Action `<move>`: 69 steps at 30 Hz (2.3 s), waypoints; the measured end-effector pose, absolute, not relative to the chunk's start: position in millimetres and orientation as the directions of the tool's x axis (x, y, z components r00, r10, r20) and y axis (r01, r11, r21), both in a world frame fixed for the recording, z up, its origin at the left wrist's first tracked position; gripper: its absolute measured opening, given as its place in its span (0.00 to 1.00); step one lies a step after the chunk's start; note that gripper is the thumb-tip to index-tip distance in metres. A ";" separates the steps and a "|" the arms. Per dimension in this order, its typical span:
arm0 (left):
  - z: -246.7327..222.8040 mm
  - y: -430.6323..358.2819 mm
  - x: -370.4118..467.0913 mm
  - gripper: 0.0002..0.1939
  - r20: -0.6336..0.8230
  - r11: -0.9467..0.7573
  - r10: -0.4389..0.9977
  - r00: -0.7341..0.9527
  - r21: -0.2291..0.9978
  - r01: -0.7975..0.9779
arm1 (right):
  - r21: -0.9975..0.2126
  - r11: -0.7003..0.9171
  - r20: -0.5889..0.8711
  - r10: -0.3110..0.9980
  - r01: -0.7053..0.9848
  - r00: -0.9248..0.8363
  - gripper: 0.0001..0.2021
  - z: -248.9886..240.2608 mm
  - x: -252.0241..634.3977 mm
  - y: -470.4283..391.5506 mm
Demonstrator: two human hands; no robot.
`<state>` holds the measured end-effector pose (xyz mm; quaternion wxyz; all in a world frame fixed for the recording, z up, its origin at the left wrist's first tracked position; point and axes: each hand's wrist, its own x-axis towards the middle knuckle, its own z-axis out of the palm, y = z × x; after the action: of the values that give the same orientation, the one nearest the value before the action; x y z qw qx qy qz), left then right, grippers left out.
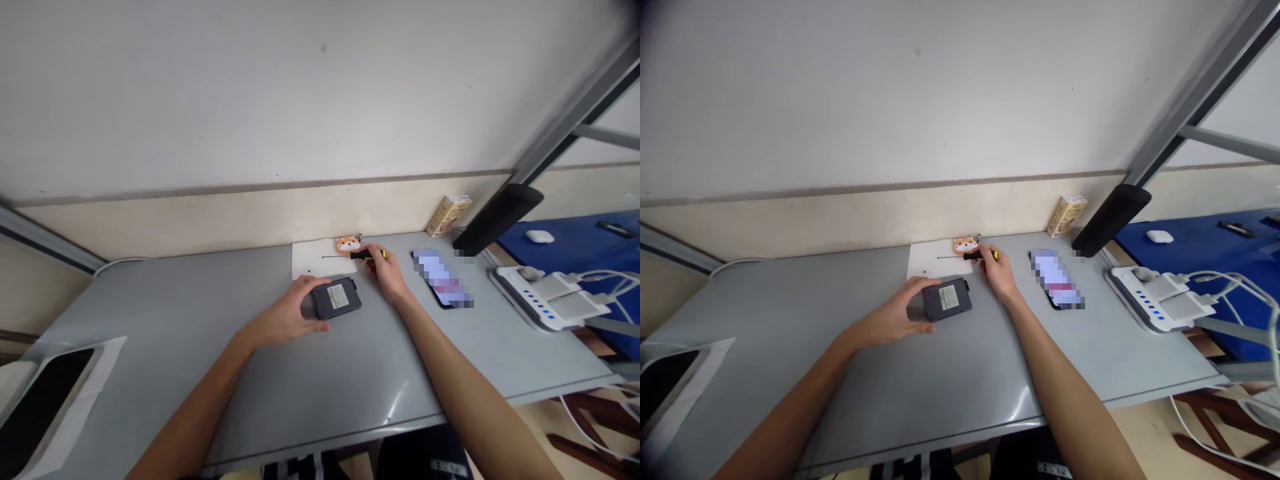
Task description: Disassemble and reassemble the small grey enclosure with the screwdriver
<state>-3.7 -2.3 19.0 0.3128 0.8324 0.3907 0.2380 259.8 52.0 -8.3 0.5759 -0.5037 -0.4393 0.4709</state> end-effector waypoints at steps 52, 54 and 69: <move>15.4 6.6 -7.9 0.12 0.631 -0.785 0.592 0.501 0.311 0.536 | -0.927 -0.084 -0.132 0.985 -0.365 0.110 0.12 0.6 252.2 42.1; 14.2 7.3 -8.3 0.13 0.624 -0.785 0.589 0.513 0.292 0.546 | -0.920 -0.077 -0.139 0.981 -0.384 0.136 0.11 -0.4 252.5 43.3; 7.3 9.1 -4.7 0.19 0.549 -0.764 0.571 0.610 0.082 0.640 | -0.999 0.027 0.029 0.998 0.035 0.058 0.21 -3.9 238.0 39.2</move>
<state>-4.7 9.1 7.3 -0.0612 0.8952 0.3383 0.2836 238.0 39.2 -3.9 0.5127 -0.5160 -0.5005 0.4693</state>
